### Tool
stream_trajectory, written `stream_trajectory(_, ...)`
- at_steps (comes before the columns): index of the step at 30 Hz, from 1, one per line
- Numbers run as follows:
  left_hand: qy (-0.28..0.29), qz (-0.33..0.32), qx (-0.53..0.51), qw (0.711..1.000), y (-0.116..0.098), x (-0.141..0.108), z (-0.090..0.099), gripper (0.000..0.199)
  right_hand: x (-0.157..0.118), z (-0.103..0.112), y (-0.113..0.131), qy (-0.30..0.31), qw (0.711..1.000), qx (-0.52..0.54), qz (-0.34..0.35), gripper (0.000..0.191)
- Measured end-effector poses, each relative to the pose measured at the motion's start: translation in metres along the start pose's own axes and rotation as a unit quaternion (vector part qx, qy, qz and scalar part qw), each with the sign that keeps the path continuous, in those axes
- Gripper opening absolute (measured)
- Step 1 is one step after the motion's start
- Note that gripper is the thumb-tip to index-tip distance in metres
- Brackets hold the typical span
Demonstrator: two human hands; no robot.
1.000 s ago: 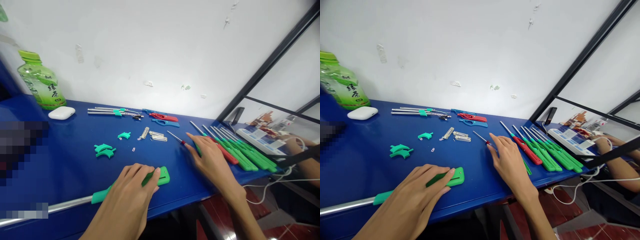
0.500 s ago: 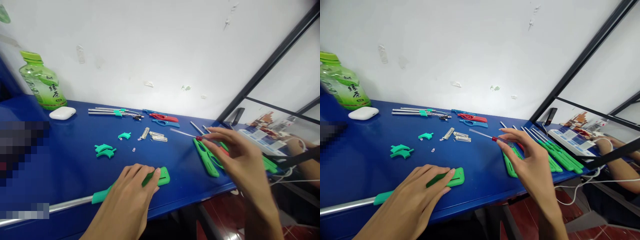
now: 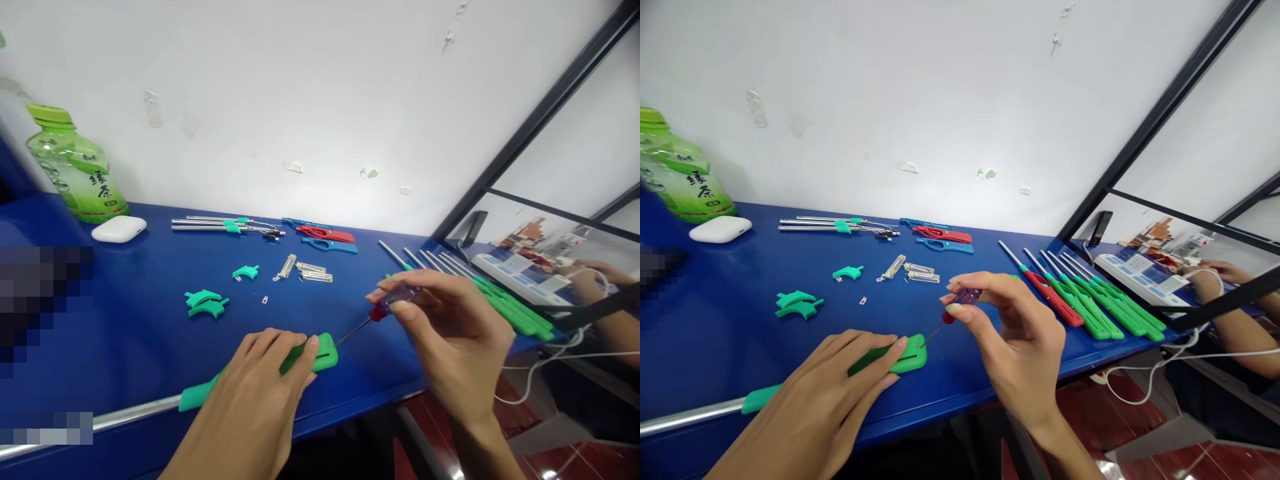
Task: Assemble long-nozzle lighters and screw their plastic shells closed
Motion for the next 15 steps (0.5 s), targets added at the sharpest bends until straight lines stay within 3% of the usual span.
stream_trajectory(9,0.003,0.002,0.011,1.000,0.003,0.000,-0.003,0.034,-0.002,-0.006,-0.009,0.013,1.000,0.015,-0.012,0.029)
stream_trajectory(15,0.012,-0.006,0.017,1.000,0.002,0.000,-0.003,0.035,-0.005,-0.014,-0.003,0.039,0.995,0.096,-0.001,0.036)
Point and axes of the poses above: each hand's wrist, its own x-axis towards the middle knuckle, its own z-axis out of the back of the hand, y = z × x, the point moved 9 cm from there along x, towards the middle knuckle, and after that the axes turned 13 degrees about z, right-handed, at the moved point
